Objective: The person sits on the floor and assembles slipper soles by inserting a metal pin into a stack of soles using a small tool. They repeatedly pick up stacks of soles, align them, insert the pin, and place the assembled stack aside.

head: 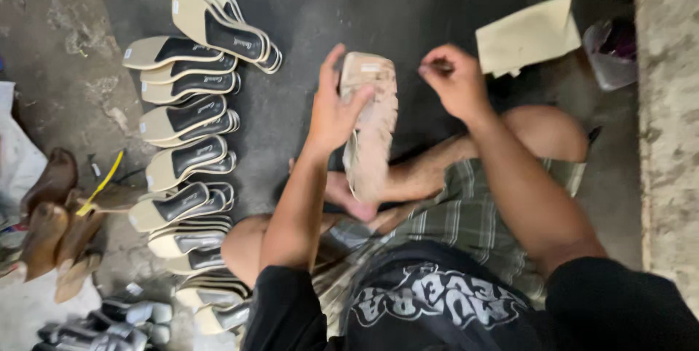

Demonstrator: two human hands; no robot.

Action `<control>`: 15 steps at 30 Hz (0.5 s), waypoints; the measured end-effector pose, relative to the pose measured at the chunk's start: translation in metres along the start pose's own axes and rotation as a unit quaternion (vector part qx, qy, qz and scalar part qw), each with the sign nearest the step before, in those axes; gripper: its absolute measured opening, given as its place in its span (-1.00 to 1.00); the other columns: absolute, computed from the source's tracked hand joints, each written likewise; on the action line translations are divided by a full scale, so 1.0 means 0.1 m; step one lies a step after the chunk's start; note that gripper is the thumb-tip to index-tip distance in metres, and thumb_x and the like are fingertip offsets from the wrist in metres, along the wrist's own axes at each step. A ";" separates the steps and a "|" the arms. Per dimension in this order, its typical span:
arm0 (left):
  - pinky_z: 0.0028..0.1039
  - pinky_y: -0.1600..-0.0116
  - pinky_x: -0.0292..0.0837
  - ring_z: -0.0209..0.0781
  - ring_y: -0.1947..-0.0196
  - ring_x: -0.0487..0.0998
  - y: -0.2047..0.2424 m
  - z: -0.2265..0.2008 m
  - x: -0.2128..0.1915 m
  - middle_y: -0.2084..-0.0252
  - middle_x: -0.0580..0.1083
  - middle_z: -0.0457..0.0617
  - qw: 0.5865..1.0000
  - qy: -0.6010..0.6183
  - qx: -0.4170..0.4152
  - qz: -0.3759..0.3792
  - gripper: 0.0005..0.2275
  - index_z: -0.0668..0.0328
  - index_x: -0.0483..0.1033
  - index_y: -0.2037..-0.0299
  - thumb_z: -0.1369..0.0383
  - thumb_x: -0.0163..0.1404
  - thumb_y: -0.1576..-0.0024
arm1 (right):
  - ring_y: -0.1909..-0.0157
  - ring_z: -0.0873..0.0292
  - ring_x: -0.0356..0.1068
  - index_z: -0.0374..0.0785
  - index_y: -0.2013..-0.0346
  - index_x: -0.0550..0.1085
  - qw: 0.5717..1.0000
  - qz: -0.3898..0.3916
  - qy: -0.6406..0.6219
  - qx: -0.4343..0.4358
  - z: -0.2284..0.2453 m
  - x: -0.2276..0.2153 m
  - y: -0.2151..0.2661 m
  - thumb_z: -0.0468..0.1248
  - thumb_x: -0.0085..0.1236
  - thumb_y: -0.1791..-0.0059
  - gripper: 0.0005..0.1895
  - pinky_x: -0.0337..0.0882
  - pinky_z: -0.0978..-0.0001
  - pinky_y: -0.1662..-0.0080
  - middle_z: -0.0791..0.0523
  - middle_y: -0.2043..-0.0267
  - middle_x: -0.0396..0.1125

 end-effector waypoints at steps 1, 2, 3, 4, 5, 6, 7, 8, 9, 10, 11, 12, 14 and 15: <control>-0.33 -0.41 0.27 -0.04 -0.37 0.34 0.13 -0.06 -0.03 -0.38 0.28 0.13 0.996 0.092 0.021 0.000 -0.36 0.28 0.07 -0.45 0.28 0.13 -0.24 | 0.10 0.27 0.48 -0.31 0.10 0.48 1.000 -0.006 -0.013 -0.002 0.15 -0.02 0.03 -0.40 0.27 -0.10 -0.87 0.48 0.44 0.03 0.06 0.14 0.49; -0.33 -0.48 0.20 -0.05 -0.45 0.25 0.27 -0.13 -0.07 -0.49 0.19 0.12 0.982 0.184 0.041 0.000 -0.34 0.29 -0.01 -0.52 0.31 0.10 -0.29 | 0.07 0.27 0.49 -0.30 0.11 0.46 1.000 -0.011 -0.026 -0.004 0.34 -0.02 0.12 -0.40 0.25 -0.10 -0.87 0.49 0.43 0.00 0.07 0.11 0.49; -0.32 -0.45 0.23 -0.08 -0.40 0.29 0.44 -0.17 -0.06 -0.43 0.24 0.09 0.956 0.293 -0.020 0.014 -0.32 0.28 -0.01 -0.52 0.31 0.12 -0.26 | 0.03 0.28 0.49 -0.29 0.12 0.44 0.999 -0.016 -0.038 -0.008 0.56 -0.03 0.21 -0.40 0.23 -0.10 -0.88 0.51 0.43 -0.03 0.07 0.08 0.49; -0.32 -0.42 0.26 -0.10 -0.35 0.33 0.61 -0.21 -0.02 -0.37 0.30 0.06 0.914 0.398 -0.080 0.028 -0.29 0.28 0.00 -0.52 0.31 0.14 -0.23 | 0.07 0.26 0.49 -0.28 0.17 0.39 0.997 -0.001 -0.057 -0.048 0.80 -0.01 0.30 -0.41 0.23 -0.08 -0.85 0.51 0.41 -0.01 0.07 0.12 0.47; -0.32 -0.39 0.29 -0.13 -0.30 0.37 0.82 -0.24 0.05 -0.31 0.35 0.03 0.853 0.501 -0.144 0.035 -0.27 0.28 0.00 -0.53 0.31 0.16 -0.20 | 0.11 0.24 0.49 -0.27 0.22 0.34 0.994 0.023 -0.075 -0.081 1.04 0.00 0.45 -0.42 0.22 -0.05 -0.81 0.51 0.40 0.02 0.08 0.16 0.46; -0.32 -0.37 0.30 -0.13 -0.28 0.38 0.97 -0.27 0.07 -0.29 0.36 0.04 0.845 0.512 -0.151 0.040 -0.26 0.27 0.00 -0.53 0.31 0.16 -0.20 | 0.15 0.22 0.49 -0.27 0.26 0.29 0.988 0.045 -0.094 -0.114 1.25 0.03 0.58 -0.43 0.22 -0.03 -0.77 0.50 0.39 0.04 0.08 0.20 0.45; -0.32 -0.35 0.31 -0.13 -0.25 0.39 1.11 -0.31 0.08 -0.27 0.37 0.05 0.836 0.523 -0.160 0.047 -0.26 0.26 0.00 -0.54 0.31 0.16 -0.20 | 0.17 0.18 0.47 -0.26 0.32 0.29 0.978 0.074 -0.096 -0.167 1.46 0.07 0.69 -0.45 0.22 0.01 -0.77 0.51 0.32 0.02 0.06 0.24 0.43; -0.31 -0.32 0.32 -0.14 -0.23 0.41 1.22 -0.36 0.09 -0.24 0.38 0.06 0.827 0.534 -0.168 0.054 -0.26 0.25 0.00 -0.54 0.31 0.16 -0.20 | 0.20 0.13 0.45 -0.25 0.37 0.28 0.965 0.102 -0.099 -0.221 1.66 0.12 0.80 -0.46 0.21 0.05 -0.77 0.52 0.26 0.00 0.05 0.28 0.42; -0.32 -0.32 0.33 -0.14 -0.22 0.42 1.27 -0.40 0.07 -0.24 0.38 0.07 0.828 0.537 -0.153 0.050 -0.26 0.26 0.00 -0.54 0.31 0.16 -0.21 | 0.23 0.08 0.44 -0.24 0.43 0.28 0.946 0.126 -0.101 -0.280 1.83 0.15 0.82 -0.47 0.20 0.10 -0.77 0.52 0.19 -0.02 0.03 0.32 0.41; -0.33 -0.32 0.33 -0.14 -0.22 0.43 1.32 -0.45 0.03 -0.24 0.39 0.08 0.830 0.539 -0.138 0.045 -0.27 0.28 0.01 -0.54 0.30 0.16 -0.22 | 0.26 0.08 0.43 -0.24 0.44 0.28 0.942 0.126 -0.102 -0.293 1.95 0.16 0.82 -0.47 0.20 0.11 -0.77 0.52 0.13 -0.05 0.02 0.33 0.41; -0.34 -0.32 0.34 -0.15 -0.22 0.44 1.38 -0.50 -0.01 -0.23 0.40 0.10 0.829 0.542 -0.127 0.043 -0.27 0.29 0.01 -0.55 0.30 0.16 -0.23 | 0.29 0.08 0.42 -0.23 0.45 0.28 0.940 0.123 -0.102 -0.303 2.06 0.17 0.84 -0.47 0.20 0.11 -0.77 0.51 0.07 -0.08 0.01 0.35 0.41; -0.35 -0.33 0.34 -0.16 -0.22 0.44 1.44 -0.56 -0.03 -0.23 0.40 0.10 0.834 0.536 -0.122 0.045 -0.28 0.31 0.01 -0.55 0.31 0.15 -0.25 | 0.32 0.08 0.41 -0.23 0.46 0.28 0.937 0.121 -0.102 -0.312 2.15 0.17 0.87 -0.47 0.19 0.12 -0.77 0.51 0.01 -0.11 0.00 0.36 0.41; -0.37 -0.34 0.34 -0.17 -0.23 0.44 1.46 -0.67 -0.06 -0.23 0.41 0.09 0.847 0.519 -0.101 0.051 -0.29 0.33 0.01 -0.56 0.32 0.14 -0.27 | 0.34 0.10 0.41 -0.23 0.47 0.27 0.928 0.136 -0.107 -0.329 2.30 0.19 0.89 -0.49 0.19 0.12 -0.75 0.51 0.02 -0.09 0.00 0.38 0.41; -0.35 -0.34 0.35 -0.17 -0.23 0.44 1.49 -0.72 -0.07 -0.23 0.41 0.09 0.848 0.518 -0.097 0.059 -0.30 0.32 0.00 -0.55 0.33 0.12 -0.28 | 0.34 0.10 0.41 -0.23 0.48 0.27 0.926 0.141 -0.110 -0.332 2.35 0.20 0.93 -0.50 0.19 0.12 -0.74 0.51 0.03 -0.07 0.00 0.39 0.40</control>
Point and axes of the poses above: each hand's wrist, its own y-axis away from the middle knuckle, its own x-axis out of the palm, z = x × y, the point moved 2 cm from there along -y, towards the middle knuckle
